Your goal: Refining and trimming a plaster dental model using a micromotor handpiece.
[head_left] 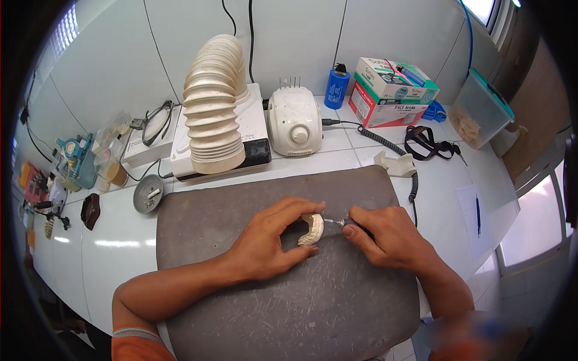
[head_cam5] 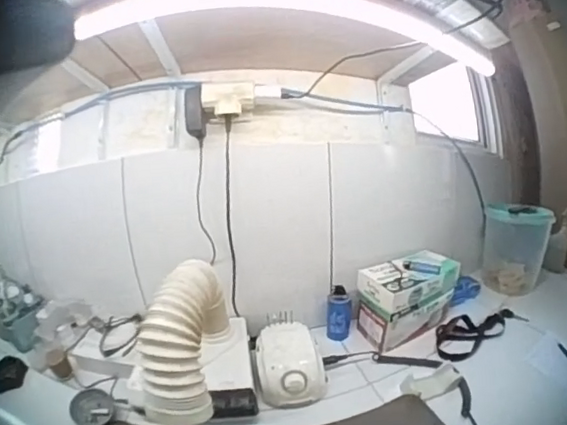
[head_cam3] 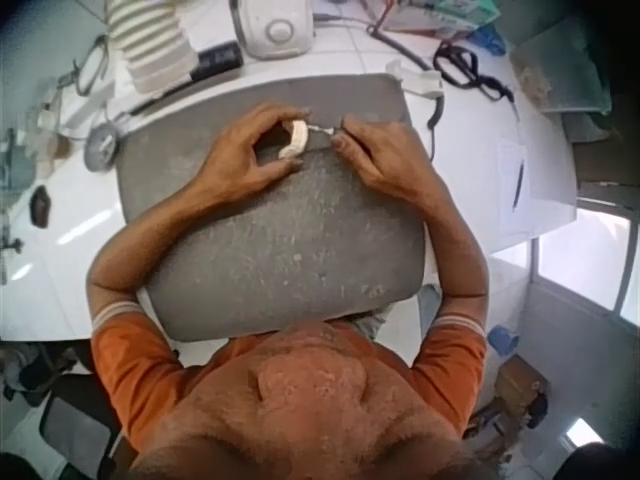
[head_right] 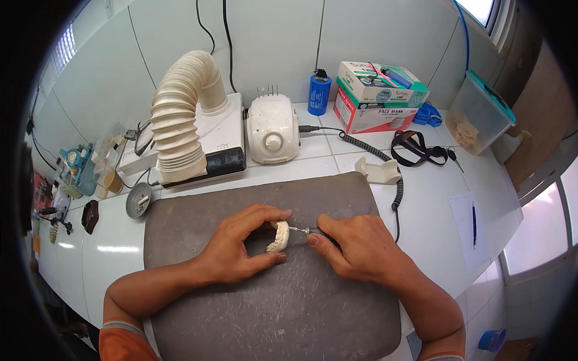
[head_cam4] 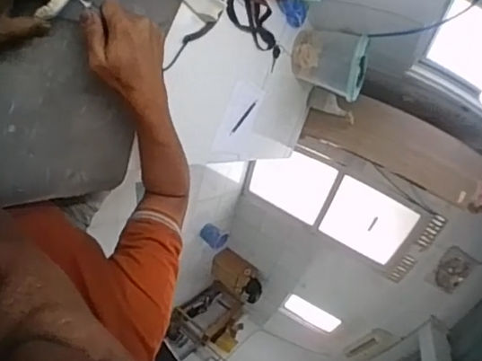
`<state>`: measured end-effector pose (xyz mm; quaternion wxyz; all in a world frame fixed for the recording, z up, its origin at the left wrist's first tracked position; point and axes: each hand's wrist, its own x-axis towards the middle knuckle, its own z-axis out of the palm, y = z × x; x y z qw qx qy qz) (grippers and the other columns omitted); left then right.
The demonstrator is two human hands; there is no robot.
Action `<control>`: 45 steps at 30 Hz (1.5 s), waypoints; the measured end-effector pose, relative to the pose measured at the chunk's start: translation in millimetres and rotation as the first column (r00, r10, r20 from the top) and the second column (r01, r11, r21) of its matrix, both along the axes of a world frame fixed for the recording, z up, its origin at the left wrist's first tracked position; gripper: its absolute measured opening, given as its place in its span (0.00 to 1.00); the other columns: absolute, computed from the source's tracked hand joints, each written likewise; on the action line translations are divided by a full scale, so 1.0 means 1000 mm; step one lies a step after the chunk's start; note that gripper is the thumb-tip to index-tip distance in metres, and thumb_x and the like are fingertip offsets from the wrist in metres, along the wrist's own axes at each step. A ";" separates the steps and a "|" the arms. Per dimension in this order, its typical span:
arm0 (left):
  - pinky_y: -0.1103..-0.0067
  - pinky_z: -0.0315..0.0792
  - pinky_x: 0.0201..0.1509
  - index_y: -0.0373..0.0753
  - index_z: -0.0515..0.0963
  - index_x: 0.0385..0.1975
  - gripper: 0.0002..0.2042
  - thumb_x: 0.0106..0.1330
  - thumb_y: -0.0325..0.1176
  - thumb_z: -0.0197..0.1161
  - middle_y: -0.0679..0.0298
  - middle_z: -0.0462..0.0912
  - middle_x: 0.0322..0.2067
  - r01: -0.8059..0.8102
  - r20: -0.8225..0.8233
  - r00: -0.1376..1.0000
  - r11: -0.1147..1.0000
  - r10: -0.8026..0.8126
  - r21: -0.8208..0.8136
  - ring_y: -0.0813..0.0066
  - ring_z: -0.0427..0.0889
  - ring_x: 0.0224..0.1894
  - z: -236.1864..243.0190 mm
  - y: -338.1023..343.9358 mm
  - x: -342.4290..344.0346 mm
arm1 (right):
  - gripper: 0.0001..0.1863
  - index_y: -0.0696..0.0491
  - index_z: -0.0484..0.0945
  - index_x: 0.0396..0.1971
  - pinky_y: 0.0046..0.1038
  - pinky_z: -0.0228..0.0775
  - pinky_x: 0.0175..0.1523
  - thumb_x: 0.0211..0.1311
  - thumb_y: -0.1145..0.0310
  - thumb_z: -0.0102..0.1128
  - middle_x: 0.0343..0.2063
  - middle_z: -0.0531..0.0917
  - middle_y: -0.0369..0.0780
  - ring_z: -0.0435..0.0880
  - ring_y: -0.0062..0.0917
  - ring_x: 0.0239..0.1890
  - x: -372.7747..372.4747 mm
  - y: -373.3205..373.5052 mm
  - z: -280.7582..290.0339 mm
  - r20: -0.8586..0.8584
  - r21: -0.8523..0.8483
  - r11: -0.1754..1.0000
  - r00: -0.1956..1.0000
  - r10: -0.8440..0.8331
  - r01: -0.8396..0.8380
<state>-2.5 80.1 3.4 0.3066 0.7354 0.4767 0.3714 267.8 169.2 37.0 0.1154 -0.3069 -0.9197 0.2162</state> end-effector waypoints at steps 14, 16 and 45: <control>0.67 0.79 0.72 0.39 0.78 0.72 0.36 0.61 0.30 0.84 0.54 0.84 0.65 0.008 -0.006 1.000 1.000 -0.008 0.013 0.58 0.85 0.66 0.003 0.000 0.003 | 0.25 0.55 0.79 0.34 0.52 0.76 0.36 0.85 0.48 0.57 0.21 0.85 0.49 0.87 0.54 0.27 -0.001 0.000 -0.001 0.005 0.020 0.979 0.979 -0.204 0.204; 0.68 0.78 0.73 0.38 0.79 0.71 0.36 0.61 0.31 0.85 0.54 0.83 0.65 0.015 -0.029 0.999 1.000 -0.014 0.009 0.60 0.85 0.68 0.003 0.000 0.003 | 0.25 0.55 0.80 0.34 0.53 0.77 0.37 0.85 0.47 0.57 0.20 0.84 0.49 0.87 0.54 0.27 0.000 0.002 -0.002 0.049 0.002 0.979 0.978 -0.202 0.203; 0.69 0.79 0.72 0.38 0.78 0.72 0.37 0.61 0.32 0.86 0.55 0.84 0.64 0.001 -0.014 1.000 1.000 -0.001 -0.028 0.62 0.86 0.65 0.004 -0.002 0.004 | 0.24 0.55 0.80 0.36 0.54 0.76 0.38 0.85 0.47 0.57 0.23 0.86 0.51 0.87 0.55 0.29 0.001 0.002 -0.001 0.052 0.002 0.985 0.984 -0.172 0.172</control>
